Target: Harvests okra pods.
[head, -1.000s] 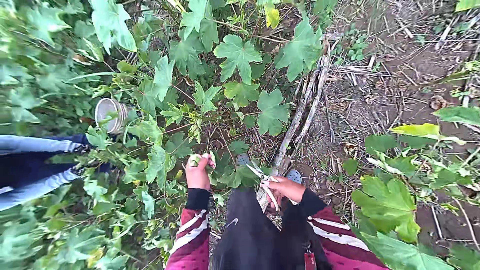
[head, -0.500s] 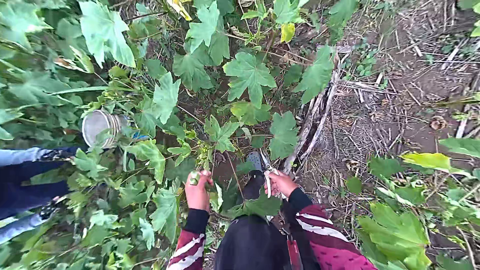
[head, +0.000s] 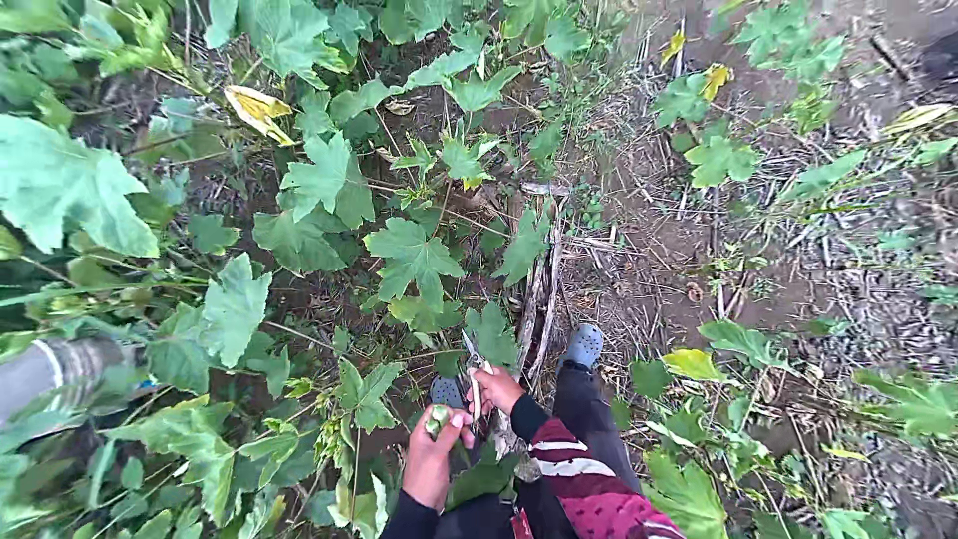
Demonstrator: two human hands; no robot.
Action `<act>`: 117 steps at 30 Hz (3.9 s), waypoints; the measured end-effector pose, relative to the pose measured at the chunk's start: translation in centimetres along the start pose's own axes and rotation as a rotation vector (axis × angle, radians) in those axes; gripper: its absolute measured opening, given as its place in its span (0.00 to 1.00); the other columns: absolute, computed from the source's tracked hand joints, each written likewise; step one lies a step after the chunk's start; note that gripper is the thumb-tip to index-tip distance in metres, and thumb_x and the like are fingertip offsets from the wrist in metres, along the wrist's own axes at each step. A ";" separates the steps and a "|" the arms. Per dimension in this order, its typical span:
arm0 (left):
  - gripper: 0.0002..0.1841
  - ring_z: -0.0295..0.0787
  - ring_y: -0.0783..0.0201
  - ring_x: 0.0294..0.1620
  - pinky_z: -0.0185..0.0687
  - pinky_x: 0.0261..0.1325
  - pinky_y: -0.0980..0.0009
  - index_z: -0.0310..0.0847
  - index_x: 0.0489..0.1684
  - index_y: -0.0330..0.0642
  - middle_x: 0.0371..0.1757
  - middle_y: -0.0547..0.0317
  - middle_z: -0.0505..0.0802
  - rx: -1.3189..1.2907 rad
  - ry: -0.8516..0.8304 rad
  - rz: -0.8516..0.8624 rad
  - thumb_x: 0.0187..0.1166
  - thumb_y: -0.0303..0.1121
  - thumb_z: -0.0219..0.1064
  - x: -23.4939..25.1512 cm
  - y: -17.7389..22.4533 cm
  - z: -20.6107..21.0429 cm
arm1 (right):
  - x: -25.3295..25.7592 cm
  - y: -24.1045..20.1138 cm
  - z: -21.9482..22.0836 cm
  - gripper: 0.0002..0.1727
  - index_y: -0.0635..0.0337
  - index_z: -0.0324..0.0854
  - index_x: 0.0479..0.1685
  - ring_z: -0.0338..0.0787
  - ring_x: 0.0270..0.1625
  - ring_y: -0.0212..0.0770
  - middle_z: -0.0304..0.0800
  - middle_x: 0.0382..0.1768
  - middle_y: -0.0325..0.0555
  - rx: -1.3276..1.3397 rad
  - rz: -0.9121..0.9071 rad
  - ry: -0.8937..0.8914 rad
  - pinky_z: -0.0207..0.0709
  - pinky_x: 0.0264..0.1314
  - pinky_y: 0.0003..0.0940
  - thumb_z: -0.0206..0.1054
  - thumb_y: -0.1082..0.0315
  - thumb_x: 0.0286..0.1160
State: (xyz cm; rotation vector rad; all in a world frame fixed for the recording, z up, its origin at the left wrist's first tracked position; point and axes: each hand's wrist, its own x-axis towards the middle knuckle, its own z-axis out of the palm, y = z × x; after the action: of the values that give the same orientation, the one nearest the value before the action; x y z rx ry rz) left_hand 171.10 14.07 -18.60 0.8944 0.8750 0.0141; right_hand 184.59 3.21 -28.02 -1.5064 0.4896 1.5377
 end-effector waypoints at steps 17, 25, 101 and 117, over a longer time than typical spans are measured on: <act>0.07 0.90 0.60 0.30 0.90 0.37 0.65 0.70 0.57 0.32 0.38 0.48 0.91 -0.117 0.616 0.110 0.91 0.25 0.52 21.7 3.6 22.1 | 0.5 -16.7 -30.7 0.26 0.65 0.71 0.73 0.93 0.31 0.45 0.93 0.34 0.52 -0.175 -0.029 -0.082 0.88 0.36 0.39 0.52 0.50 0.94; 0.02 0.83 0.62 0.30 0.87 0.38 0.64 0.74 0.45 0.39 0.34 0.55 0.83 -0.428 1.000 0.249 0.82 0.25 0.58 38.4 9.8 15.3 | 3.0 -22.6 -28.0 0.26 0.63 0.73 0.72 0.92 0.34 0.44 0.91 0.38 0.51 -0.430 -0.046 -0.170 0.88 0.42 0.42 0.56 0.49 0.91; 0.31 0.85 0.66 0.17 0.79 0.15 0.72 0.79 0.33 0.49 0.29 0.59 0.91 -0.681 0.447 -0.028 0.94 0.57 0.33 41.2 10.6 22.3 | 13.7 -36.8 -28.2 0.27 0.63 0.70 0.76 0.91 0.33 0.48 0.89 0.36 0.54 -0.472 0.050 -0.178 0.87 0.44 0.47 0.57 0.51 0.91; 0.05 0.84 0.65 0.26 0.87 0.39 0.62 0.76 0.41 0.50 0.23 0.65 0.83 -0.570 0.033 -0.270 0.86 0.30 0.54 51.4 6.9 62.1 | 8.9 -47.1 -61.6 0.28 0.66 0.69 0.76 0.93 0.33 0.49 0.92 0.41 0.57 -0.309 0.042 0.034 0.88 0.37 0.47 0.53 0.50 0.94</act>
State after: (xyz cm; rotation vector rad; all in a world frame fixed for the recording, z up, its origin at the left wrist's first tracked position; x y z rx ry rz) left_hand 249.10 -5.06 -28.18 0.2422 0.9499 0.0419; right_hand 259.38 -18.60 -33.13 -1.7681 0.3130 1.6805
